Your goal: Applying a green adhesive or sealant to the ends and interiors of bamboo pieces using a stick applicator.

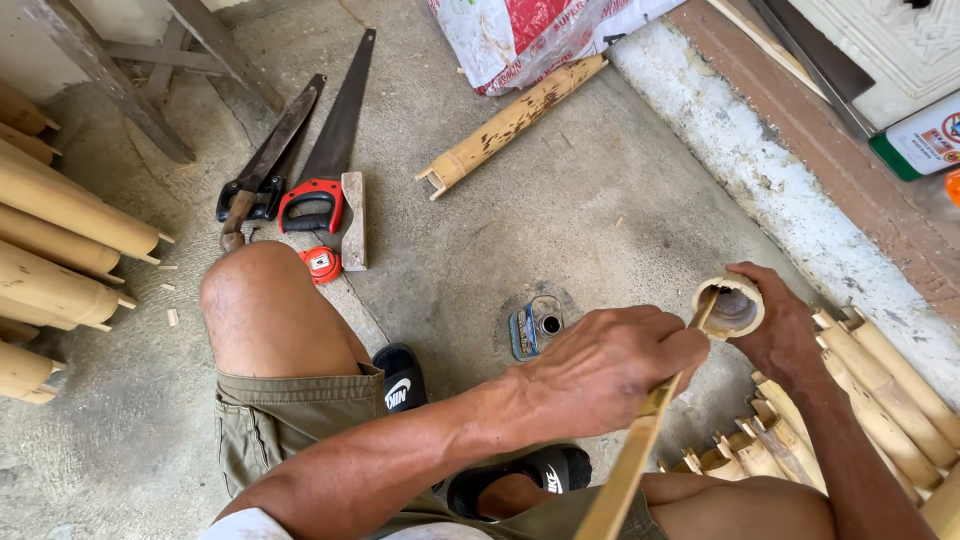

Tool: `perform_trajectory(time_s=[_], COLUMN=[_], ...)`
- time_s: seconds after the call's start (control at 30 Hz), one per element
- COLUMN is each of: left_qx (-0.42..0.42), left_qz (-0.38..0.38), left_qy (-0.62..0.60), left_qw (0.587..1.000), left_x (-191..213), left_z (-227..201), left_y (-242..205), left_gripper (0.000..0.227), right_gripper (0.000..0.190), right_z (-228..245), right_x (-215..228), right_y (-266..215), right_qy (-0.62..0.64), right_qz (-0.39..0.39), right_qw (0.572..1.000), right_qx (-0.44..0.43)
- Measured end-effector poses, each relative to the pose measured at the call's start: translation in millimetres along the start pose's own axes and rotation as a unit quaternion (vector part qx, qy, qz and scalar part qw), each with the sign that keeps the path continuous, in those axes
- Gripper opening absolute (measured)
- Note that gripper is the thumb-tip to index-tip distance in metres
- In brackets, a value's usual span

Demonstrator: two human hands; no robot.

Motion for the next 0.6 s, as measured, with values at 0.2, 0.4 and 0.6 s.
perform_trajectory(time_s=[0.2, 0.4, 0.6], left_qx=[0.083, 0.183, 0.197], left_qz=[0.009, -0.058, -0.054], left_qy=[-0.093, -0.206, -0.223], left_qw=[0.992, 0.96, 0.953], left_x=[-13.1, -9.3, -7.4], left_z=[21.5, 23.2, 28.2], left_y=[13.0, 3.0, 3.3], left_gripper=[0.007, 0.015, 0.013], right_gripper=[0.08, 0.076, 0.073], right_z=[-9.3, -6.0, -14.9], right_x=[3.3, 11.1, 13.1], right_y=[-3.0, -11.1, -16.6], right_qy=[0.012, 0.049, 0.087], right_qz=[-0.006, -0.03, -0.029], right_qw=[1.0, 0.998, 0.996], right_qx=[0.007, 0.004, -0.014])
Point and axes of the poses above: each hand's wrist, its own y-axis towards the middle knuckle, its own x-axis out of the back of the hand, z = x × y, the point moved 6 cm from there along y, towards the middle knuckle, and after that the axes turned 12 degrees about y, right-handed, at the moved point
